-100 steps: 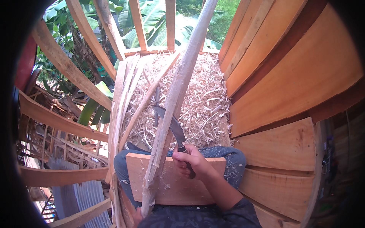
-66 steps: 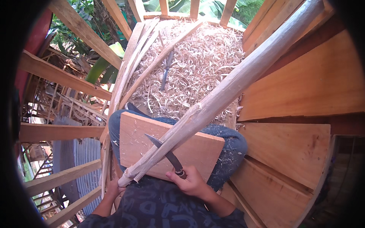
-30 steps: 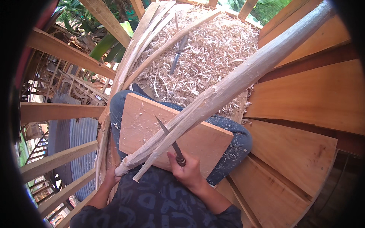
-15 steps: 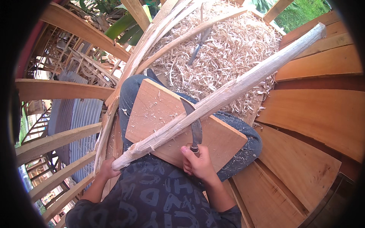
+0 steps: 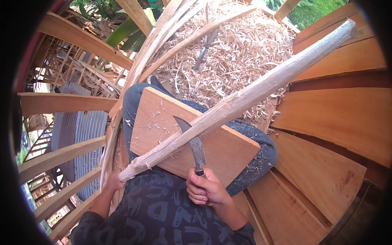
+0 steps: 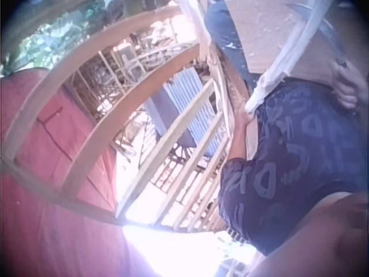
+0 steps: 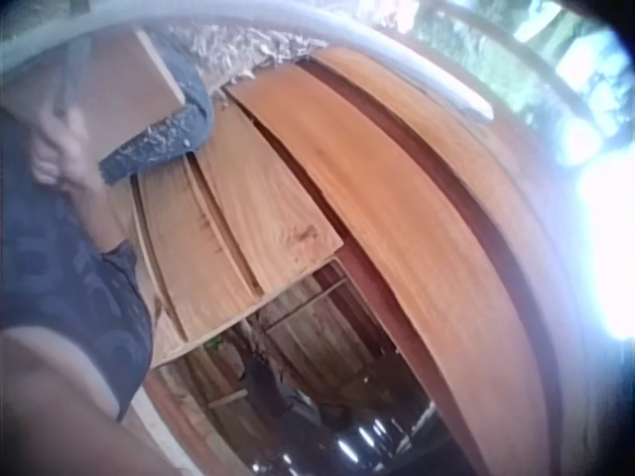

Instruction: The person sits cross-legged and uses a curved knife to shave the bark off a long wooden stick. They hold the stick against a small wooden board on their lap and repeatedly scrape the blade along the wood, producing thin shavings that accumulate on the floor.

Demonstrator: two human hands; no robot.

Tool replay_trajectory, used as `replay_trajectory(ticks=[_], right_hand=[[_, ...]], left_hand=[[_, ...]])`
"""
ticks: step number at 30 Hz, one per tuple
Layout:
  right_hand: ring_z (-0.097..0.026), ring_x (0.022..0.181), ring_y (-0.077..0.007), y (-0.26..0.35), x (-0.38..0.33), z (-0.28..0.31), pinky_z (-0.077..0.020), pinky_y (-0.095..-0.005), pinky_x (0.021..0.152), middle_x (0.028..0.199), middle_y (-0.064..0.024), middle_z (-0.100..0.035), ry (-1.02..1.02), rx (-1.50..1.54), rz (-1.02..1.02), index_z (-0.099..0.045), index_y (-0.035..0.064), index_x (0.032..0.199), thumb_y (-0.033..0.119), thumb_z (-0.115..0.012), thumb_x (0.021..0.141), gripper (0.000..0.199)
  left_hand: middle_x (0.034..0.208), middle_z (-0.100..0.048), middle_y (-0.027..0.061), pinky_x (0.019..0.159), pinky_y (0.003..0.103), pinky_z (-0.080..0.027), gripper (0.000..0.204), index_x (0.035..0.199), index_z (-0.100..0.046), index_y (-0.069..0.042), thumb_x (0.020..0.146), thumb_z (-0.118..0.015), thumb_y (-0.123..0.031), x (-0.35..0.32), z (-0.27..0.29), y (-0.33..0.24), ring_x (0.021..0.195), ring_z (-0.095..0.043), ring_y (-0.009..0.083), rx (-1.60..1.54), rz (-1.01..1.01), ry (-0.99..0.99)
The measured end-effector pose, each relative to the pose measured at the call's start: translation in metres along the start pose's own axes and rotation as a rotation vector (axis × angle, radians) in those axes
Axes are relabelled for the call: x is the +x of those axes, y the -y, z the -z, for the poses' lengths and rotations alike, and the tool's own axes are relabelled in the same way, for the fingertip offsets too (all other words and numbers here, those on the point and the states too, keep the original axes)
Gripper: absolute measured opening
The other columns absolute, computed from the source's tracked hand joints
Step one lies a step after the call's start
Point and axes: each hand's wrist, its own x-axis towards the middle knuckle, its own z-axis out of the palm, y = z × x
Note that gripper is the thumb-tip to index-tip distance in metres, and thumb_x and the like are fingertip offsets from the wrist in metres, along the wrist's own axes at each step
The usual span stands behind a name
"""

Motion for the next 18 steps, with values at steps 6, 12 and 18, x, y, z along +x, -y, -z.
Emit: replay_trajectory(ticks=[6, 12, 18], right_hand=[[-0.028, 0.035, -0.0044, 0.001, -0.011, -0.008, -0.0268, -0.0197, 0.031, 0.049, 0.0044, -0.030, -0.127, -0.014, -0.107, -0.039, 0.0092, 0.074, 0.024, -0.046, 0.096, 0.028], [-0.035, 0.039, -0.0028, -0.004, -0.004, 0.001, -0.0256, -0.0201, 0.034, 0.048, 0.0043, -0.038, -0.456, -0.679, 0.063, -0.049, 0.0054, 0.077, 0.024, -0.055, 0.092, 0.024], [-0.037, 0.048, -0.0035, -0.017, 0.003, 0.009, -0.0280, -0.0243, 0.043, 0.050, 0.0038, -0.043, -0.656, -1.074, 0.258, -0.054, 0.0003, 0.067, 0.016, -0.061, 0.087, 0.027]], left_hand=[[0.067, -0.058, 0.0190, 0.059, 0.042, -0.047, 0.033, 0.070, -0.049, -0.003, 0.053, -0.075, -0.015, 0.000, 0.006, 0.003, 0.069, -0.059, 0.0391, 0.006, -0.006, 0.002], [0.067, -0.058, 0.0196, 0.059, 0.042, -0.047, 0.032, 0.071, -0.050, -0.002, 0.054, -0.074, -0.015, 0.004, 0.009, -0.012, 0.069, -0.060, 0.0388, -0.030, 0.005, -0.005], [0.067, -0.058, 0.0201, 0.060, 0.042, -0.047, 0.028, 0.071, -0.050, -0.002, 0.054, -0.071, -0.012, 0.003, 0.008, -0.008, 0.069, -0.060, 0.0394, -0.032, 0.060, 0.036]])
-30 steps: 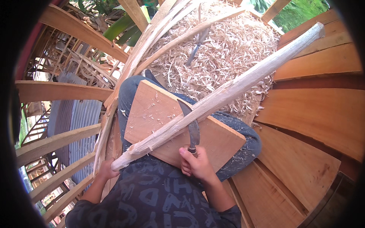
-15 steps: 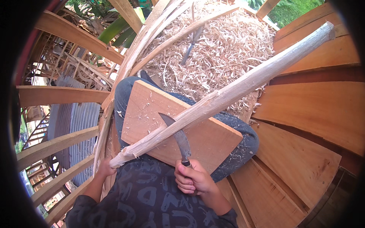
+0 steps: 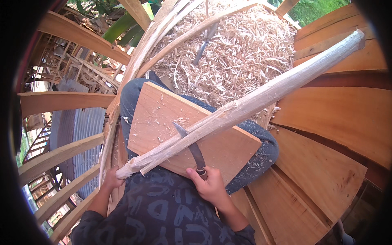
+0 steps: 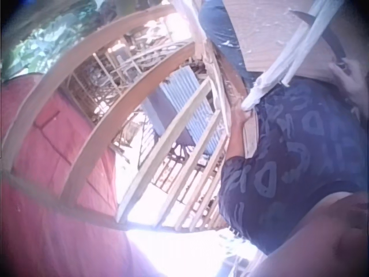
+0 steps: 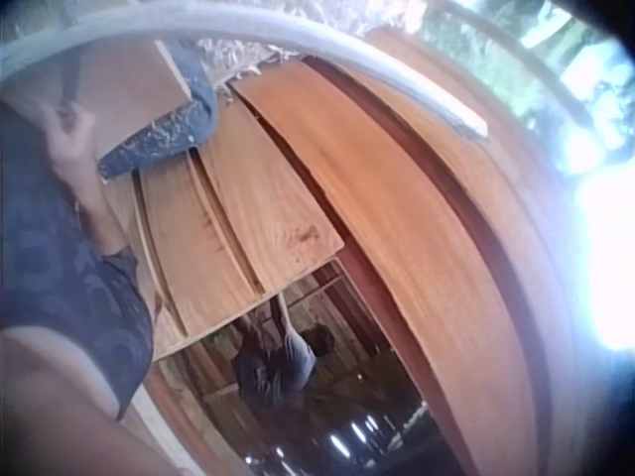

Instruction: The person sits cross-legged and uses a curved knife to shave the bark off a long wooden stick. They hold the stick against a small wooden board on their lap and repeatedly scrape the blade along the wood, producing thin shavings that accumulate on the floor.

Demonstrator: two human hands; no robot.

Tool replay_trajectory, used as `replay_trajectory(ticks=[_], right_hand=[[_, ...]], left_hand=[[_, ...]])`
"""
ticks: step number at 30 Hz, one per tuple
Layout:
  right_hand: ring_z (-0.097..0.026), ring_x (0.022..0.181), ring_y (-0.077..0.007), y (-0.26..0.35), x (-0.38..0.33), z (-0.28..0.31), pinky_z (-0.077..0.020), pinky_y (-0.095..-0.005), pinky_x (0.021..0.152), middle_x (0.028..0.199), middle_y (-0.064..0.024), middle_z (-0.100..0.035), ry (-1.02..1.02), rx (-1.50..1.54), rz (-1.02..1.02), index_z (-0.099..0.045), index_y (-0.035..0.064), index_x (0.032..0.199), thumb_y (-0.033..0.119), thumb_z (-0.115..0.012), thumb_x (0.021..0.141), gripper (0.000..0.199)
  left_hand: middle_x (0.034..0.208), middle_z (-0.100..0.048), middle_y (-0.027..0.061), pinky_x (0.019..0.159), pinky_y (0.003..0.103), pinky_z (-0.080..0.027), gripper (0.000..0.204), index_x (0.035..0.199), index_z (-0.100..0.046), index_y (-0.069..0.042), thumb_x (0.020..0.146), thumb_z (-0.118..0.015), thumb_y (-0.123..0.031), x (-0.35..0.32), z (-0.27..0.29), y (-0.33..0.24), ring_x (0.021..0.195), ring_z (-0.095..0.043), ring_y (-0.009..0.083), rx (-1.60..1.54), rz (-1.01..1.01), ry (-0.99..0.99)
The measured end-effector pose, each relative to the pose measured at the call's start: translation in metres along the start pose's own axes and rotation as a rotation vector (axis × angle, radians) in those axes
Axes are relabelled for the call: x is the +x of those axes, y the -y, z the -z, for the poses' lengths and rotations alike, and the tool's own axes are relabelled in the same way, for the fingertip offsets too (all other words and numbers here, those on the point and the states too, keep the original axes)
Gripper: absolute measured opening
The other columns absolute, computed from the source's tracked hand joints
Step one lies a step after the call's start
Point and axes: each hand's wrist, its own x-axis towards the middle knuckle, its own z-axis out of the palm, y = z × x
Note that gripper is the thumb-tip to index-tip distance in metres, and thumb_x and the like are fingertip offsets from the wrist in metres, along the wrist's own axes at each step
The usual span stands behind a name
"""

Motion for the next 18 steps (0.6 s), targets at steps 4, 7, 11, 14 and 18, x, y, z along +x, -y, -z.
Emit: replay_trajectory(ticks=[4, 7, 11, 14, 18], right_hand=[[-0.036, 0.051, -0.0041, -0.006, 0.003, -0.009, -0.0283, -0.0243, 0.044, 0.051, 0.0037, -0.041, -0.108, -0.028, 0.051, -0.053, -0.0007, 0.067, 0.014, -0.063, 0.085, 0.025], [-0.036, 0.050, -0.0044, -0.005, 0.005, -0.013, -0.0289, -0.0246, 0.044, 0.051, 0.0029, -0.041, -0.144, -0.056, 0.055, -0.054, -0.0004, 0.067, 0.012, -0.063, 0.085, 0.024], [-0.037, 0.049, -0.0048, -0.006, 0.007, -0.017, -0.0299, -0.0250, 0.044, 0.050, 0.0018, -0.041, -0.182, -0.089, 0.090, -0.054, -0.0005, 0.067, 0.011, -0.063, 0.084, 0.023], [-0.038, 0.048, -0.0052, -0.005, 0.008, -0.021, -0.0303, -0.0256, 0.043, 0.050, 0.0006, -0.043, -0.232, -0.135, 0.112, -0.054, -0.0008, 0.068, 0.012, -0.063, 0.084, 0.022], [-0.039, 0.047, -0.0058, -0.009, 0.013, -0.021, -0.0304, -0.0262, 0.042, 0.049, -0.0012, -0.044, -0.282, -0.205, 0.124, -0.055, -0.0018, 0.069, 0.012, -0.063, 0.084, 0.022]], left_hand=[[0.067, -0.058, 0.0200, 0.060, 0.043, -0.047, 0.029, 0.070, -0.049, -0.003, 0.053, -0.071, -0.012, -0.003, 0.004, -0.003, 0.069, -0.059, 0.0400, -0.004, -0.014, -0.012], [0.067, -0.058, 0.0200, 0.060, 0.043, -0.047, 0.029, 0.070, -0.049, -0.003, 0.053, -0.070, -0.013, -0.009, 0.005, 0.001, 0.069, -0.059, 0.0404, 0.013, 0.016, 0.013], [0.066, -0.058, 0.0198, 0.059, 0.043, -0.047, 0.029, 0.070, -0.050, -0.003, 0.052, -0.070, -0.014, -0.009, 0.010, -0.004, 0.068, -0.059, 0.0406, 0.015, 0.027, 0.023], [0.066, -0.058, 0.0198, 0.058, 0.043, -0.048, 0.030, 0.070, -0.050, -0.003, 0.052, -0.070, -0.015, -0.011, 0.015, -0.003, 0.067, -0.059, 0.0407, 0.054, 0.028, 0.054], [0.067, -0.058, 0.0193, 0.059, 0.042, -0.048, 0.032, 0.072, -0.050, -0.004, 0.051, -0.071, -0.017, -0.017, 0.016, 0.002, 0.068, -0.060, 0.0394, 0.091, 0.019, 0.072]])
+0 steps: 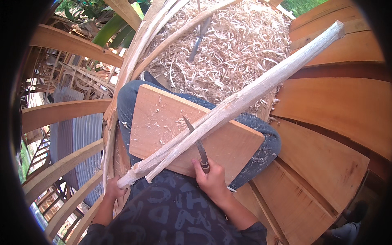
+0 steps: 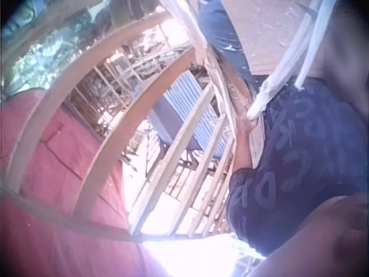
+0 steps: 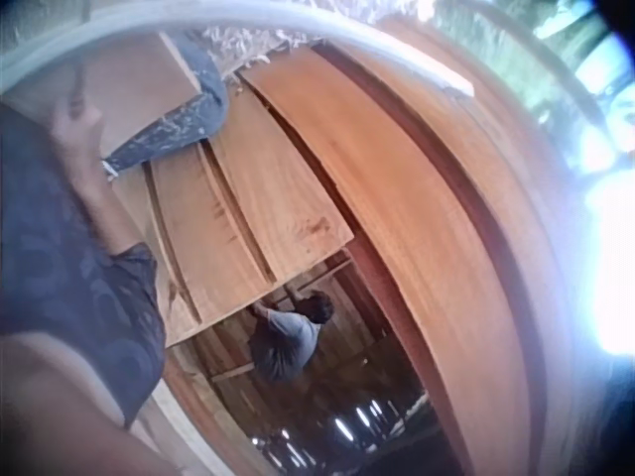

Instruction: The person sits cross-legged and uses a curved knife to shave the bark off a long wooden stick. They hold the stick against a small wooden board on their lap and repeatedly scrape the blade along the wood, producing thin shavings that accumulate on the floor.

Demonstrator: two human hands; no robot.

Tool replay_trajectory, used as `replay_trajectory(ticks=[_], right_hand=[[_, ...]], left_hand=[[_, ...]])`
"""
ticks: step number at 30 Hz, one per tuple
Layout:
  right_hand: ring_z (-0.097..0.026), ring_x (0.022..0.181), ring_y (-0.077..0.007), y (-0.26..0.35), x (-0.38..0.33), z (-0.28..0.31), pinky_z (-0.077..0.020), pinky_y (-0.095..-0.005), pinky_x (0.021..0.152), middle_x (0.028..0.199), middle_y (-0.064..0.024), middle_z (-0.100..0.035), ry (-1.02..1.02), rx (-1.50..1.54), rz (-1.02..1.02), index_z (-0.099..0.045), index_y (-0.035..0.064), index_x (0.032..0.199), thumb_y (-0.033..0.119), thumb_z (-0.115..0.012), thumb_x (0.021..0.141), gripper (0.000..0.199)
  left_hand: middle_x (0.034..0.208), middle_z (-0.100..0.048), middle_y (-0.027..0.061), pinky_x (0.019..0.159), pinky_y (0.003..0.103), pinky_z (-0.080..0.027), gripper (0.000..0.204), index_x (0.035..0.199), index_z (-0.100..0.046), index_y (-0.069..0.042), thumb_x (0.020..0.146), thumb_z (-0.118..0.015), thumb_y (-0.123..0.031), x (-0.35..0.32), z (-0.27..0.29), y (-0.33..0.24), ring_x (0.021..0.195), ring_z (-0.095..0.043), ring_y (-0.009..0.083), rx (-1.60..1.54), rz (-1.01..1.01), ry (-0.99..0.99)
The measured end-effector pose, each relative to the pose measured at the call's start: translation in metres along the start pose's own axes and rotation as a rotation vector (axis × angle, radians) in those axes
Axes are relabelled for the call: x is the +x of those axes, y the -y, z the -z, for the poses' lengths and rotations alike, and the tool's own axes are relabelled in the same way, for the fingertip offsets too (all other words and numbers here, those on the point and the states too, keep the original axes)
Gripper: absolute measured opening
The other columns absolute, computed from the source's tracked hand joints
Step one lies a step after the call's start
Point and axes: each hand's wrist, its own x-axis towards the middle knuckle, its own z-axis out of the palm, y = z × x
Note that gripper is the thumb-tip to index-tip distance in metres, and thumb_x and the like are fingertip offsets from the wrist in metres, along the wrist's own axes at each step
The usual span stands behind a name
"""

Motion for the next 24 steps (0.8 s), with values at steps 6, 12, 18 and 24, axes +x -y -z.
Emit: replay_trajectory(ticks=[6, 12, 18, 24], right_hand=[[-0.038, 0.045, -0.0068, 0.002, 0.003, 0.004, -0.0304, -0.0260, 0.041, 0.049, -0.0020, -0.044, 0.060, 0.009, 0.024, -0.054, -0.0010, 0.069, 0.014, -0.062, 0.086, 0.024], [-0.033, 0.039, -0.0053, 0.023, 0.001, 0.028, -0.0279, -0.0222, 0.034, 0.049, 0.0031, -0.034, 0.556, 0.822, -0.460, -0.045, 0.0080, 0.074, 0.021, -0.052, 0.093, 0.024], [-0.030, 0.038, -0.0048, 0.028, -0.003, 0.030, -0.0267, -0.0216, 0.033, 0.049, 0.0042, -0.030, 0.716, 1.126, -0.478, -0.043, 0.0090, 0.079, 0.022, -0.049, 0.094, 0.022], [-0.039, 0.042, -0.0047, 0.024, -0.002, 0.020, -0.0293, -0.0238, 0.038, 0.050, 0.0022, -0.044, 0.323, 0.377, -0.270, -0.051, 0.0029, 0.070, 0.022, -0.056, 0.090, 0.028]], left_hand=[[0.064, -0.058, 0.0191, 0.057, 0.042, -0.048, 0.031, 0.070, -0.051, -0.004, 0.052, -0.072, -0.018, -0.002, -0.017, 0.005, 0.065, -0.060, 0.0391, -0.023, -0.034, -0.061], [0.064, -0.057, 0.0189, 0.056, 0.042, -0.047, 0.030, 0.069, -0.050, -0.004, 0.054, -0.072, -0.018, 0.000, -0.020, 0.000, 0.063, -0.059, 0.0385, -0.071, -0.009, -0.078], [0.067, -0.058, 0.0198, 0.058, 0.043, -0.047, 0.032, 0.070, -0.050, -0.003, 0.054, -0.074, -0.017, 0.004, -0.029, 0.002, 0.067, -0.060, 0.0386, -0.125, -0.011, -0.078], [0.068, -0.058, 0.0204, 0.059, 0.044, -0.047, 0.033, 0.073, -0.050, -0.002, 0.053, -0.074, -0.015, 0.006, -0.025, 0.007, 0.068, -0.060, 0.0398, -0.106, -0.047, -0.077]])
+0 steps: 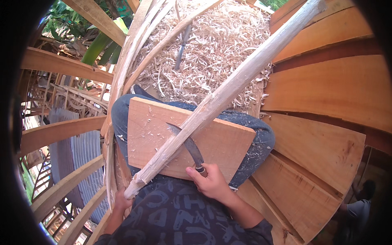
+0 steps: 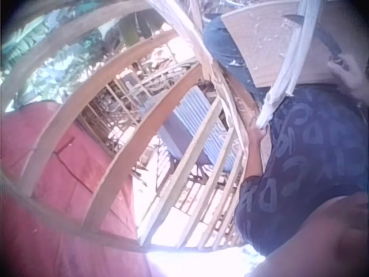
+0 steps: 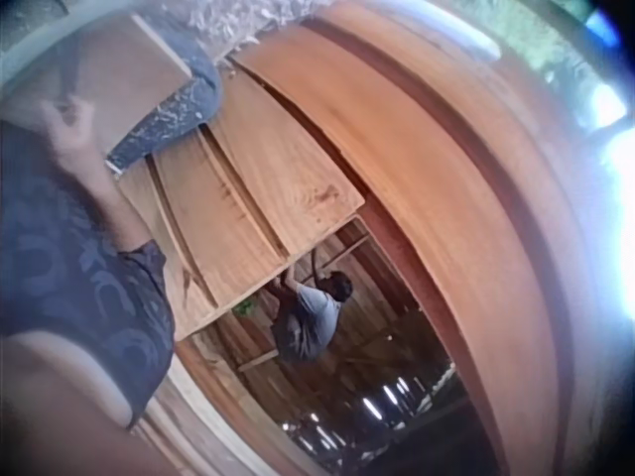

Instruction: The person sits cross-legged and uses a curved knife to shave the bark off a long wooden stick. They hold the stick against a small wooden board on their lap and repeatedly scrape the blade along the wood, producing thin shavings that accumulate on the floor.

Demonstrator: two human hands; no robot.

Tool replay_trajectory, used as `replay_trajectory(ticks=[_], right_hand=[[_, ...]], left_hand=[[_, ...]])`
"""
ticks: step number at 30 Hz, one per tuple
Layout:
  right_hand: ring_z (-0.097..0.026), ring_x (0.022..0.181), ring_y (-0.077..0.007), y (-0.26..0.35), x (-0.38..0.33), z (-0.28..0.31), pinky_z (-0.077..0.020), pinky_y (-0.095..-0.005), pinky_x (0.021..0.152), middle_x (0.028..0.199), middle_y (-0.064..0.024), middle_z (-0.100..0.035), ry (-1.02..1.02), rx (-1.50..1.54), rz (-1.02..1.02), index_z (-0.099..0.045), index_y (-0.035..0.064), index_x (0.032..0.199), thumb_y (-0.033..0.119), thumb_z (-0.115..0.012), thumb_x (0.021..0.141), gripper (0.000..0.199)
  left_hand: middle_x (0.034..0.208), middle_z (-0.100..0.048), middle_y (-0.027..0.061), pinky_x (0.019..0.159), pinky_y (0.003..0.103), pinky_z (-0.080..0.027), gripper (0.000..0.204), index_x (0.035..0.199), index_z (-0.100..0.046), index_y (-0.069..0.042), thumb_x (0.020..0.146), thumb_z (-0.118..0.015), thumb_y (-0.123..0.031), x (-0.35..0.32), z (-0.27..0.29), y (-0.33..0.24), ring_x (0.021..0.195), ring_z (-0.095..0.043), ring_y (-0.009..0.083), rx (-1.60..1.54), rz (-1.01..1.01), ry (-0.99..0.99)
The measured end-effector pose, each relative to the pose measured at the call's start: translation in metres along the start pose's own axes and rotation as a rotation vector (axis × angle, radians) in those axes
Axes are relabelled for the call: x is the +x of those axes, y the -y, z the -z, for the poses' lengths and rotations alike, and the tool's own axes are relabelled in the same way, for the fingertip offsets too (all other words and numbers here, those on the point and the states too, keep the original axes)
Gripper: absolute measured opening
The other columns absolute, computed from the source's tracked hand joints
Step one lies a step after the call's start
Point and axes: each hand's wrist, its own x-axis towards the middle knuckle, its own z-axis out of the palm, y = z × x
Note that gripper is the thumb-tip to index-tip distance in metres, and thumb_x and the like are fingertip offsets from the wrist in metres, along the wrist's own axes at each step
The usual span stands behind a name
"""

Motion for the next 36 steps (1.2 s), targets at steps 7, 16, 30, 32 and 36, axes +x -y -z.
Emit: replay_trajectory(ticks=[7, 16, 30, 32, 36], right_hand=[[-0.041, 0.050, -0.0047, -0.007, 0.007, 0.000, -0.0314, -0.0263, 0.043, 0.050, 0.0000, -0.048, -0.164, -0.305, 0.142, -0.058, -0.0034, 0.073, 0.019, -0.061, 0.087, 0.026], [-0.045, 0.052, -0.0085, 0.003, 0.013, -0.005, -0.0381, -0.0289, 0.047, 0.054, -0.0075, -0.053, -0.259, -0.419, 0.165, -0.060, -0.0051, 0.079, 0.019, -0.061, 0.086, 0.025], [-0.031, 0.036, -0.0040, 0.024, -0.010, -0.005, -0.0261, -0.0216, 0.032, 0.049, 0.0042, -0.032, 0.292, 0.626, -0.265, -0.043, 0.0083, 0.076, 0.021, -0.050, 0.094, 0.023], [-0.031, 0.036, -0.0042, 0.029, -0.010, -0.005, -0.0263, -0.0220, 0.032, 0.049, 0.0041, -0.032, 0.354, 0.741, -0.294, -0.043, 0.0084, 0.076, 0.020, -0.049, 0.095, 0.023], [-0.029, 0.037, -0.0056, 0.026, -0.010, -0.005, -0.0251, -0.0227, 0.033, 0.049, 0.0026, -0.031, 0.316, 0.633, -0.253, -0.041, 0.0070, 0.075, 0.022, -0.051, 0.094, 0.026]], left_hand=[[0.063, -0.057, 0.0207, 0.056, 0.044, -0.048, 0.029, 0.068, -0.049, -0.002, 0.055, -0.071, -0.016, -0.009, 0.008, -0.004, 0.065, -0.059, 0.0409, 0.027, 0.068, 0.011], [0.063, -0.057, 0.0199, 0.056, 0.043, -0.048, 0.034, 0.068, -0.049, -0.003, 0.048, -0.072, -0.017, -0.017, 0.010, -0.004, 0.062, -0.059, 0.0398, 0.060, 0.059, 0.033], [0.066, -0.057, 0.0202, 0.058, 0.045, -0.048, 0.033, 0.070, -0.050, -0.002, 0.052, -0.073, -0.017, -0.009, 0.006, 0.001, 0.065, -0.059, 0.0409, 0.034, 0.052, 0.046], [0.066, -0.058, 0.0203, 0.058, 0.045, -0.048, 0.033, 0.070, -0.050, -0.002, 0.053, -0.073, -0.017, -0.009, 0.000, 0.005, 0.066, -0.059, 0.0409, 0.000, 0.034, 0.044], [0.068, -0.058, 0.0210, 0.059, 0.044, -0.048, 0.031, 0.071, -0.051, -0.002, 0.055, -0.073, -0.017, -0.007, -0.006, 0.008, 0.067, -0.060, 0.0408, -0.079, 0.028, 0.006]])
